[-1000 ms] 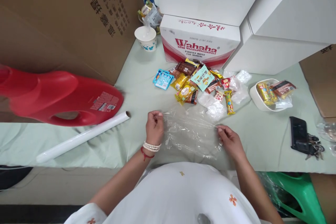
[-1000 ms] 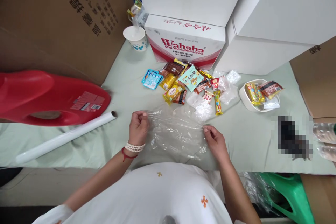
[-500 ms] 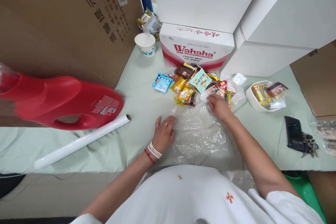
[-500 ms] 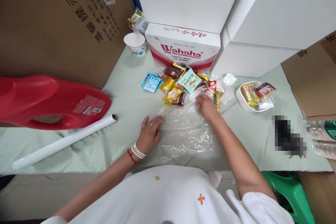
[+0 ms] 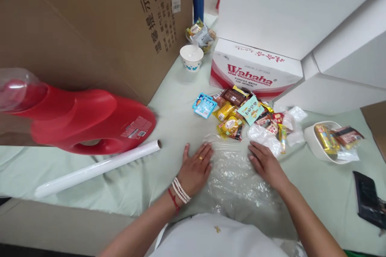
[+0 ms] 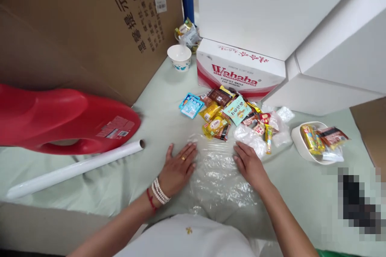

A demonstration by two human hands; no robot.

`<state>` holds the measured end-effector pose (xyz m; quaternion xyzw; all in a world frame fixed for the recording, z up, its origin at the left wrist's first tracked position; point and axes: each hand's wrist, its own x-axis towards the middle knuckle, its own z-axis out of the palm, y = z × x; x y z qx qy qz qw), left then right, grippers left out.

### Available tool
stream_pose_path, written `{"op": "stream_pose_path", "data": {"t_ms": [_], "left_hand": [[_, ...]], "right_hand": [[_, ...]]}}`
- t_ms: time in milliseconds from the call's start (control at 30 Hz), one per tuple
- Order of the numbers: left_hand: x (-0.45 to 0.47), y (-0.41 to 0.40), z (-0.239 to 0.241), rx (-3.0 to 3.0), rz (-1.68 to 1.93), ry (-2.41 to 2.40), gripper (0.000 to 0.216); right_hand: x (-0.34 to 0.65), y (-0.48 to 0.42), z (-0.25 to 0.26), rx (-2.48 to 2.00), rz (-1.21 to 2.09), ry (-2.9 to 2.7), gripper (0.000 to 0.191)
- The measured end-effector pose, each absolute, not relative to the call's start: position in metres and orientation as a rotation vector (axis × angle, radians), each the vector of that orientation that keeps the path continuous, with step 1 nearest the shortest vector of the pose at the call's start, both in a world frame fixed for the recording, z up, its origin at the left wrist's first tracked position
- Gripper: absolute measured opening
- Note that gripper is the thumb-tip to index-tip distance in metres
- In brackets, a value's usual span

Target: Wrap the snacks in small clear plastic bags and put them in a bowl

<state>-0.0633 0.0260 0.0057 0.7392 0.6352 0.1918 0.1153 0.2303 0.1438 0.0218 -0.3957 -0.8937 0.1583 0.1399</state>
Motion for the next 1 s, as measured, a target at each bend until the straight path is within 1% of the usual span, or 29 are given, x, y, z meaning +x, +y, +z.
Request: {"op": "stream_pose_path", "data": {"t_ms": [67, 133, 233, 300, 433, 500, 567, 633, 700, 833, 933, 1000], "left_hand": [[-0.065, 0.026, 0.006, 2.196, 0.557, 1.84, 0.046], [-0.066, 0.027, 0.007, 2.203, 0.569, 1.848, 0.048], [-0.067, 0.028, 0.007, 2.206, 0.601, 1.849, 0.047], [-0.068, 0.028, 0.006, 2.208, 0.621, 1.846, 0.047], [-0.07, 0.028, 0.004, 2.209, 0.634, 1.836, 0.046], [-0.07, 0.028, 0.002, 2.2, 0.627, 1.836, 0.046], [-0.07, 0.027, 0.001, 2.185, 0.621, 1.847, 0.045], [-0.07, 0.027, 0.001, 2.173, 0.621, 1.859, 0.045], [-0.07, 0.028, 0.001, 2.168, 0.626, 1.861, 0.044], [-0.071, 0.028, 0.002, 2.162, 0.662, 1.843, 0.043], [-0.071, 0.029, 0.002, 2.147, 0.707, 1.85, 0.042], [-0.071, 0.03, 0.001, 2.141, 0.728, 1.861, 0.041]], "right_hand": [[0.224, 0.157, 0.037, -1.117, 0.488, -2.581, 0.028], [0.198, 0.182, 0.063, -1.076, 0.501, -2.587, 0.027], [0.118, 0.231, 0.102, -1.049, 0.448, -2.663, 0.03], [0.049, 0.269, 0.114, -1.031, 0.357, -2.781, 0.033], [-0.081, 0.345, 0.108, -1.084, 0.175, -2.837, 0.043], [-0.124, 0.376, 0.096, -1.144, 0.129, -2.8, 0.045], [-0.147, 0.397, 0.085, -1.261, 0.145, -2.773, 0.042], [-0.153, 0.405, 0.077, -1.335, 0.184, -2.773, 0.04], [-0.146, 0.397, 0.074, -1.3, 0.199, -2.786, 0.038], [-0.101, 0.34, 0.078, -1.107, 0.261, -2.779, 0.034], [-0.038, 0.278, 0.086, -0.964, 0.502, -2.627, 0.034], [0.014, 0.241, 0.092, -0.944, 0.741, -2.372, 0.029]]}}
